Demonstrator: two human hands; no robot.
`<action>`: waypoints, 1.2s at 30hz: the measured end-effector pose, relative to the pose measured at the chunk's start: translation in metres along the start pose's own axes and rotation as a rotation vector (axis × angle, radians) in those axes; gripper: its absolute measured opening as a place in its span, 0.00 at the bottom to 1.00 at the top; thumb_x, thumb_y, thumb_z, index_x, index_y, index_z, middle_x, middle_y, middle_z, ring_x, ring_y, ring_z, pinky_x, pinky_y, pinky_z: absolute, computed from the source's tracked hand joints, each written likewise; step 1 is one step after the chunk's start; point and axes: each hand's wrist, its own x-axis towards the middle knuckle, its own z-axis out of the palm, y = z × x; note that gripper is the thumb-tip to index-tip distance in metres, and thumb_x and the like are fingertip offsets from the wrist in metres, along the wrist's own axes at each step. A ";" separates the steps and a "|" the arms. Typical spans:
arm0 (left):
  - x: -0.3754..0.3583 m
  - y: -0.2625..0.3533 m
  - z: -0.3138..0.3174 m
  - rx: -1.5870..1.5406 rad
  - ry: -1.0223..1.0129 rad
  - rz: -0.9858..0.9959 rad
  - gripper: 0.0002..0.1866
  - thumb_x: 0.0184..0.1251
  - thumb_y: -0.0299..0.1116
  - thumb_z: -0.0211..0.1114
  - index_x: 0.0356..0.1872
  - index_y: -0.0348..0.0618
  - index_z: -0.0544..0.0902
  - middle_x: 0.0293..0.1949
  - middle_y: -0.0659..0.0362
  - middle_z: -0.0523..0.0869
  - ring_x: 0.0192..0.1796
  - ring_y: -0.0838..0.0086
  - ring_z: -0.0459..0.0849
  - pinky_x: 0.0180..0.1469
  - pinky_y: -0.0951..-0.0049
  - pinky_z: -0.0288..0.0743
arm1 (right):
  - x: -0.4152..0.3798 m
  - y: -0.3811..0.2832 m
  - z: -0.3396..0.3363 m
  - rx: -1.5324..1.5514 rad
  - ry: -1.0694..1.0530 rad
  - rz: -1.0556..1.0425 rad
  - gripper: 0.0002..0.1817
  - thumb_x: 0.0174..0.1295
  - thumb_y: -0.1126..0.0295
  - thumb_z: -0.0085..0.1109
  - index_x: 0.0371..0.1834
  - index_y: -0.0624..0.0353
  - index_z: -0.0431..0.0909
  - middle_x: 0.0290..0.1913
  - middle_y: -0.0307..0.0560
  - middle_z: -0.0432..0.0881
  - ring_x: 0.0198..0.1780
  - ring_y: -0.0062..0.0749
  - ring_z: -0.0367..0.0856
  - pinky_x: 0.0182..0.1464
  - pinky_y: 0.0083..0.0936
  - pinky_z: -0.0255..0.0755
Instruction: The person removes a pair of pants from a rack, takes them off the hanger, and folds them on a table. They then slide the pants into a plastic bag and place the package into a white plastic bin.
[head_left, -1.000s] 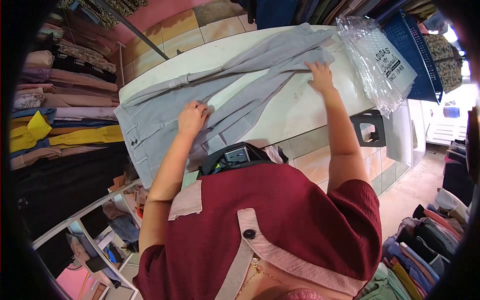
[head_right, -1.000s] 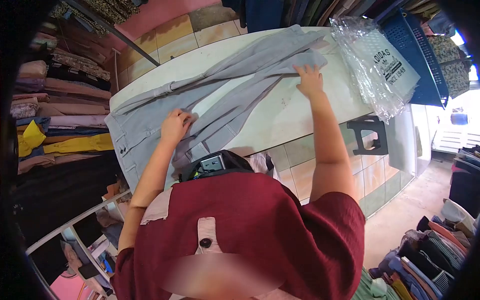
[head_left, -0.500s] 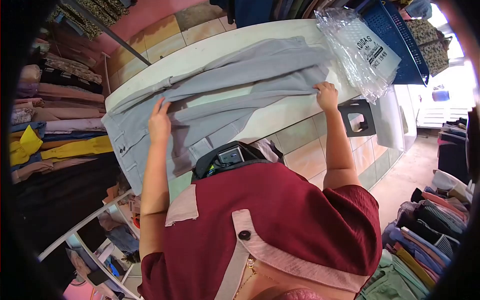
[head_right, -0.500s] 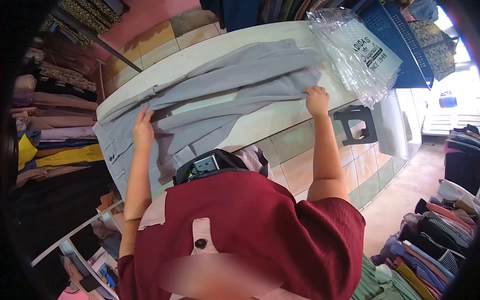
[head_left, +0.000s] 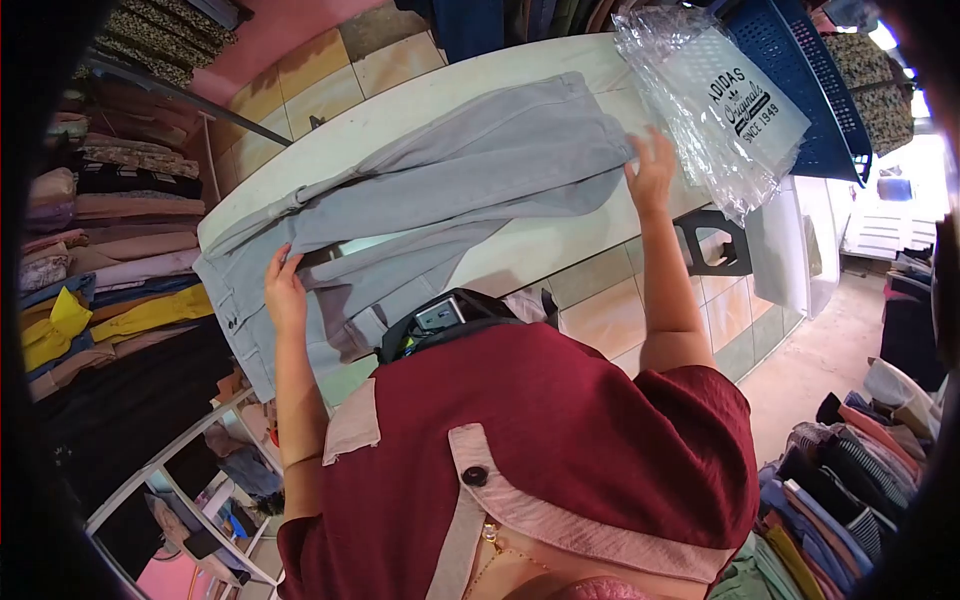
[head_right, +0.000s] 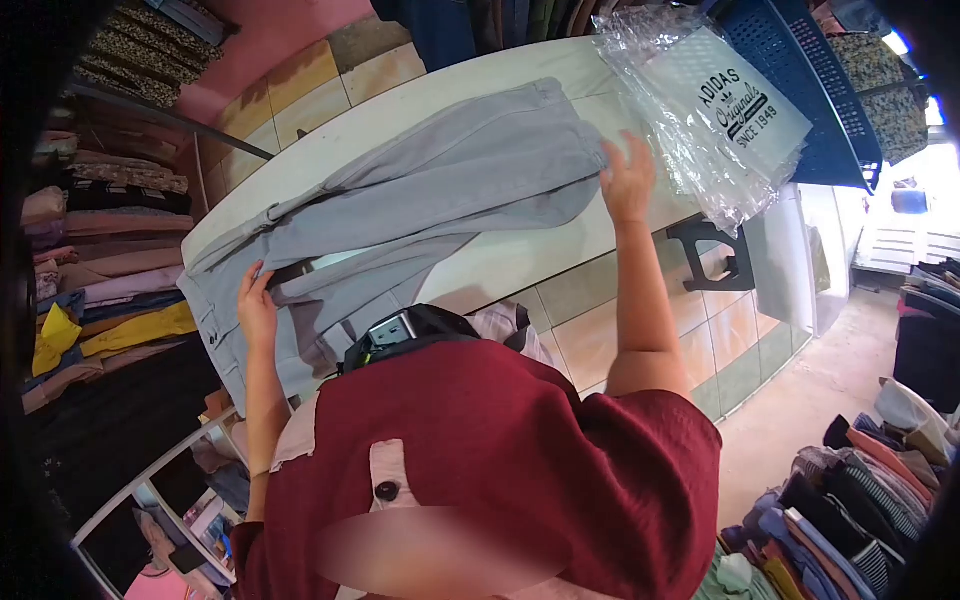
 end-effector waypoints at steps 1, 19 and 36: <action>0.002 0.000 -0.001 -0.008 -0.010 0.000 0.20 0.50 0.13 0.53 0.43 0.42 0.83 0.55 0.58 0.78 0.54 0.59 0.77 0.54 0.66 0.73 | -0.005 0.011 0.009 0.004 -0.007 0.002 0.19 0.45 0.73 0.62 0.45 0.50 0.76 0.41 0.49 0.81 0.47 0.45 0.78 0.52 0.36 0.69; -0.011 0.001 -0.026 0.151 -0.060 0.112 0.10 0.47 0.26 0.66 0.34 0.46 0.82 0.55 0.57 0.77 0.54 0.61 0.77 0.54 0.60 0.72 | 0.008 0.052 0.049 0.273 -0.419 -0.375 0.13 0.41 0.78 0.55 0.34 0.63 0.77 0.48 0.45 0.76 0.54 0.46 0.70 0.57 0.41 0.63; 0.065 -0.102 -0.199 -0.023 0.467 0.194 0.23 0.48 0.11 0.56 0.47 0.41 0.78 0.43 0.51 0.82 0.48 0.58 0.81 0.50 0.66 0.74 | 0.251 -0.003 -0.090 0.393 -0.047 -0.336 0.15 0.54 0.80 0.58 0.46 0.59 0.78 0.46 0.50 0.81 0.48 0.40 0.79 0.52 0.32 0.70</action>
